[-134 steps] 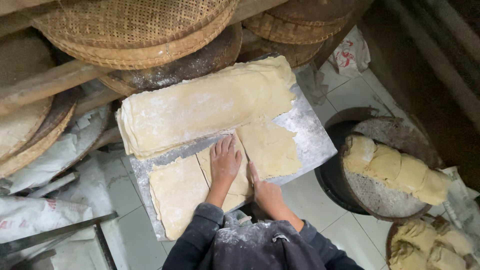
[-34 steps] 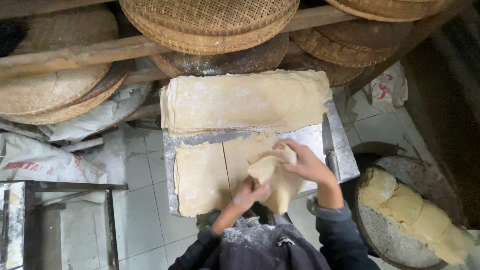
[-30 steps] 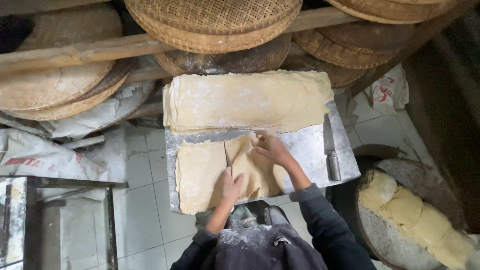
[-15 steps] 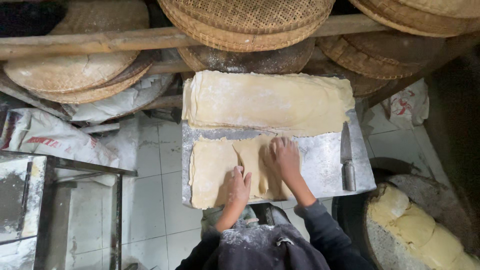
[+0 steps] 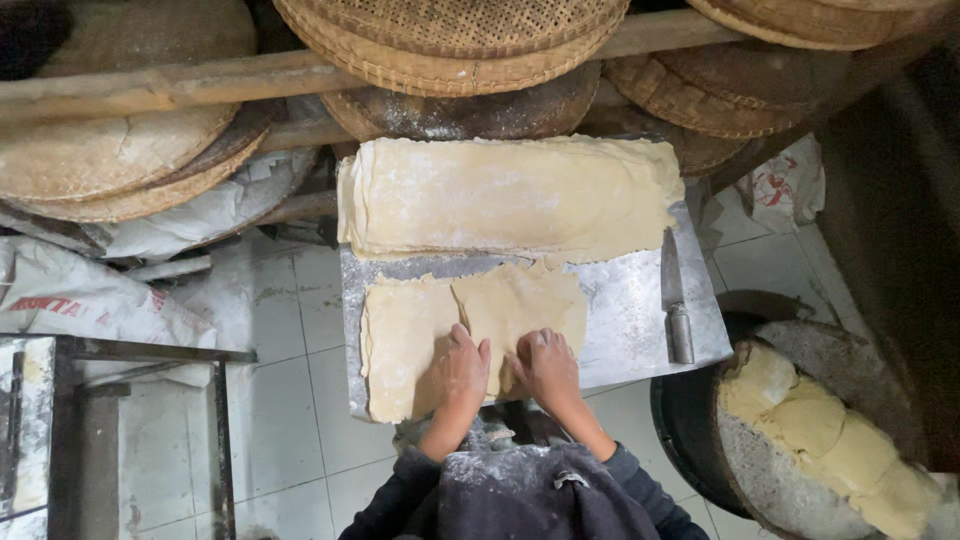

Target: The person cuts thin sheets of dough into rectangular sections using a knife and stacks them into a pile on a metal workbench.

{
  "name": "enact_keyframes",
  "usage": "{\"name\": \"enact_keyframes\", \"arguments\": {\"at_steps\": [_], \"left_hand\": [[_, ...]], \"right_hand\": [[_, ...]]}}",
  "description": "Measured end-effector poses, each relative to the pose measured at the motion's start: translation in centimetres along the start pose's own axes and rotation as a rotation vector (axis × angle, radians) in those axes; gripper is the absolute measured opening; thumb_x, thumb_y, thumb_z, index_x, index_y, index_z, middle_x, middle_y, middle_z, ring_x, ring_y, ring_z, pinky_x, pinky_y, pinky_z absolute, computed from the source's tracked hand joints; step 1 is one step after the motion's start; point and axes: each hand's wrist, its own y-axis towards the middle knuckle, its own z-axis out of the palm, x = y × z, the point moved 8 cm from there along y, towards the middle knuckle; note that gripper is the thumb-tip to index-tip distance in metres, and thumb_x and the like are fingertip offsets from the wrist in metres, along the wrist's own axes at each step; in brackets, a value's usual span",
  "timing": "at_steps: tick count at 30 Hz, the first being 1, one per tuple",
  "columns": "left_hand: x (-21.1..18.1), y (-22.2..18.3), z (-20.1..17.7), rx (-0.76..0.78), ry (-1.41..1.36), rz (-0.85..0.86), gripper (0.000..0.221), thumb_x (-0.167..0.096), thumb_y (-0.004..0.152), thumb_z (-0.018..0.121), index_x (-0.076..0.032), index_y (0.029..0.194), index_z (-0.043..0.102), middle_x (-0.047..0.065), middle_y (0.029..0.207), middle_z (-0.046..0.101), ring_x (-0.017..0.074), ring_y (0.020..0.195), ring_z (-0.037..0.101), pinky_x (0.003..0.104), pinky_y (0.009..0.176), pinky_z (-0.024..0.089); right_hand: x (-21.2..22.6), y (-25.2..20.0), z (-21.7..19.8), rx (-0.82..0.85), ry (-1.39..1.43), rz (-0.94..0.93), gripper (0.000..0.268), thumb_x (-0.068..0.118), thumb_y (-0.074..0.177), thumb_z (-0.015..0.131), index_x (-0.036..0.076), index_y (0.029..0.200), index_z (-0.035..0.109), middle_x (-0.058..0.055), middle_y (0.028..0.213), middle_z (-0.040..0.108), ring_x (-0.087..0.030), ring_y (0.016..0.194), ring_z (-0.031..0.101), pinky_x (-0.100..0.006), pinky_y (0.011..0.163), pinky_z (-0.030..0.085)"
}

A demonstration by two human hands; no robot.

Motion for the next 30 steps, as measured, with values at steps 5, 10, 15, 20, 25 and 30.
{"name": "enact_keyframes", "arguments": {"at_steps": [5,10,15,20,25,30], "left_hand": [[1.0,0.2,0.6,0.031,0.112,-0.003,0.045,-0.047,0.101,0.051,-0.005,0.116,0.053,0.019,0.086,0.073,0.0403,0.079,0.072,0.052,0.071,0.057],[1.0,-0.4,1.1,-0.032,0.093,0.109,0.039,-0.044,0.103,0.048,-0.008,0.1,0.062,0.017,0.087,0.072,0.0378,0.077,0.072,0.051,0.069,0.056],[0.8,-0.2,1.1,-0.097,0.079,0.149,0.036,-0.04,0.102,0.049,-0.008,0.102,0.065,0.015,0.086,0.073,0.0371,0.074,0.072,0.052,0.066,0.056],[0.8,-0.5,0.6,-0.035,0.04,0.038,0.036,-0.039,0.1,0.055,-0.009,0.118,0.06,0.016,0.112,0.066,0.0381,0.085,0.071,0.052,0.072,0.055],[-1.2,-1.1,-1.7,-0.351,0.02,0.316,0.047,-0.023,0.09,0.068,-0.012,0.134,0.058,0.011,0.124,0.058,0.0332,0.116,0.056,0.046,0.097,0.048],[-1.7,-1.2,-1.9,-0.442,0.073,0.336,0.055,-0.024,0.087,0.068,-0.014,0.139,0.056,0.013,0.129,0.056,0.0352,0.125,0.05,0.052,0.105,0.039]], "right_hand": [[1.0,-0.5,-0.1,-0.105,0.174,-0.032,0.037,0.023,0.083,0.076,0.006,0.112,0.059,-0.015,0.097,0.065,-0.036,0.093,0.063,-0.047,0.076,0.05],[-0.1,0.1,0.0,0.126,0.396,0.106,0.036,0.021,0.087,0.074,0.009,0.118,0.057,-0.014,0.075,0.067,-0.032,0.069,0.066,-0.043,0.064,0.05],[-2.3,1.9,-2.6,0.038,0.325,0.16,0.032,0.022,0.09,0.072,0.009,0.117,0.059,-0.013,0.074,0.069,-0.031,0.067,0.067,-0.042,0.062,0.049],[-0.6,1.2,-3.1,-0.11,-0.144,0.034,0.036,0.022,0.088,0.064,0.017,0.123,0.063,-0.009,0.114,0.069,-0.03,0.108,0.064,-0.046,0.084,0.05],[2.3,1.1,-2.6,-0.292,-0.06,-0.241,0.053,0.023,0.098,0.055,0.01,0.15,0.05,-0.015,0.151,0.051,-0.036,0.142,0.046,-0.054,0.114,0.037],[4.2,2.0,1.5,-0.126,-0.117,-0.345,0.064,0.034,0.098,0.055,0.008,0.154,0.041,-0.015,0.162,0.04,-0.037,0.151,0.033,-0.064,0.119,0.021]]}}
